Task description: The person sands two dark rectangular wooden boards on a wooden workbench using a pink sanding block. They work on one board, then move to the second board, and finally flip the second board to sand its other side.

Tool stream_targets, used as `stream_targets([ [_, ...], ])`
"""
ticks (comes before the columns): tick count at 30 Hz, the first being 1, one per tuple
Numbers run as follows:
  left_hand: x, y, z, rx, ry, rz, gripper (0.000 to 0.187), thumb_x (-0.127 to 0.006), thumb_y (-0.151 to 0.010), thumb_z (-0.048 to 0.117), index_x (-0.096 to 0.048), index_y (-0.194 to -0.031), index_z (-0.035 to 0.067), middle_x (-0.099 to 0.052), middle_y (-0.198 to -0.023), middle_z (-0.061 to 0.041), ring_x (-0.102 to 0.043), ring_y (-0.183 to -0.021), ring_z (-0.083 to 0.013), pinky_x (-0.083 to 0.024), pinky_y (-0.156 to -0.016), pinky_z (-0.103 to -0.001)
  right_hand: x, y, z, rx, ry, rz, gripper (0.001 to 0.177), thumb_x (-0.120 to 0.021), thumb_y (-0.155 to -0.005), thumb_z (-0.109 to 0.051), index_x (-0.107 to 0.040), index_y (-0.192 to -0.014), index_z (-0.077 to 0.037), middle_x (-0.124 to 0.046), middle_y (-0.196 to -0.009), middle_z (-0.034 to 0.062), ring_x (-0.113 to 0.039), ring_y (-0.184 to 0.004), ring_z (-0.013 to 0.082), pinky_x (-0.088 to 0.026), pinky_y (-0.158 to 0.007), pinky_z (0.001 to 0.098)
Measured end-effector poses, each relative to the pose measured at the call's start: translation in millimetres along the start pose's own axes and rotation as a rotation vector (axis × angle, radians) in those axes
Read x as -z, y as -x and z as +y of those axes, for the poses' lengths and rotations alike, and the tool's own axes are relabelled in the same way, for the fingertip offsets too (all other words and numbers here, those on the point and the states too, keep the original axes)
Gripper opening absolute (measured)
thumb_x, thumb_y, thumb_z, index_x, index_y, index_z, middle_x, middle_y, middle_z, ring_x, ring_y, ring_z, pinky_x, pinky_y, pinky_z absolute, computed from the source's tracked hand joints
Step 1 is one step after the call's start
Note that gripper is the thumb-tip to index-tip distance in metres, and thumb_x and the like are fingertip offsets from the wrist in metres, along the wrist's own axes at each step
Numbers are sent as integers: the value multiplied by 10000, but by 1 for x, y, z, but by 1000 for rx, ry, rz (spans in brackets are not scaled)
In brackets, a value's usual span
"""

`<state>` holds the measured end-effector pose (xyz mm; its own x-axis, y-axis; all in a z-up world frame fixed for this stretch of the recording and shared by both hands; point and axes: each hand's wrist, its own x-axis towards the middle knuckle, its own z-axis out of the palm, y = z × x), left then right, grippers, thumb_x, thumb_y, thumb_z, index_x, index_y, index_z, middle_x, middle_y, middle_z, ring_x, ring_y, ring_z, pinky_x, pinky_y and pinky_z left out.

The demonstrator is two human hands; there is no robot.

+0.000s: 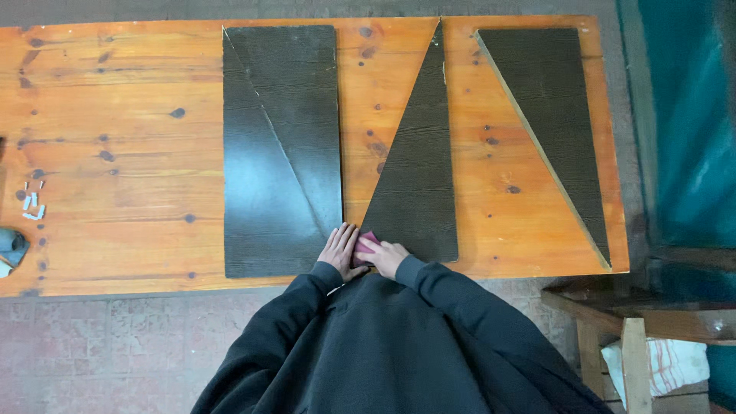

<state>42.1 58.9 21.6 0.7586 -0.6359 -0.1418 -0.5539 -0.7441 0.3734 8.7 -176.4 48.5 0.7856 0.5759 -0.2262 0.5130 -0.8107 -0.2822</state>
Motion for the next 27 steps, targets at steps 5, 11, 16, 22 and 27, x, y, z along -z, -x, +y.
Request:
stream_targets([
  [5, -2, 0, -2, 4, -3, -17, 1479, -887, -736, 844, -323, -1871, 82, -344, -1927, -157, -208, -1836, -363, -120, -1532, -514, -9, 14, 36, -24, -42, -22, 568, -663, -1055, -232, -693, -1555, -499, -457, -1862, -123, -802, -1122, 379, -768, -867, 511],
  [11, -3, -7, 4, 11, 17, -3, 1516, -910, -711, 845, -330, -1859, 41, -372, -1911, -181, -226, -1831, -370, -127, -1531, -517, -4, 7, 14, -27, 1, -5, 603, -705, -1037, -250, -667, -1578, -513, -458, -1851, -96, -798, -1111, 354, -764, -861, 486],
  [16, -2, -4, 3, 7, 2, 2, 1531, -906, -717, 856, -321, -1859, 20, -357, -1918, -199, -226, -1830, -385, -137, -1527, -528, -3, 16, 37, 14, -3, 1, 601, -714, -1048, -232, -664, -1581, -505, -460, -1858, -104, -793, -1088, 348, -763, -879, 478],
  [22, 1, 6, -1, 27, 16, 16, 1521, -897, -694, 879, -340, -1867, 85, -342, -1930, -167, -221, -1833, -372, -131, -1525, -527, -1, -10, -1, -17, 28, -21, 610, -689, -1029, -254, -659, -1571, -533, -466, -1840, -64, -809, -1131, 384, -749, -827, 492],
  [27, 8, 17, -13, 25, 31, 21, 1542, -932, -672, 848, -319, -1879, 109, -340, -1929, -154, -245, -1821, -376, -156, -1525, -531, -2, 1, 9, 43, 38, -88, 631, -721, -1032, -241, -648, -1603, -499, -436, -1878, 11, -784, -1175, 423, -737, -887, 524],
])
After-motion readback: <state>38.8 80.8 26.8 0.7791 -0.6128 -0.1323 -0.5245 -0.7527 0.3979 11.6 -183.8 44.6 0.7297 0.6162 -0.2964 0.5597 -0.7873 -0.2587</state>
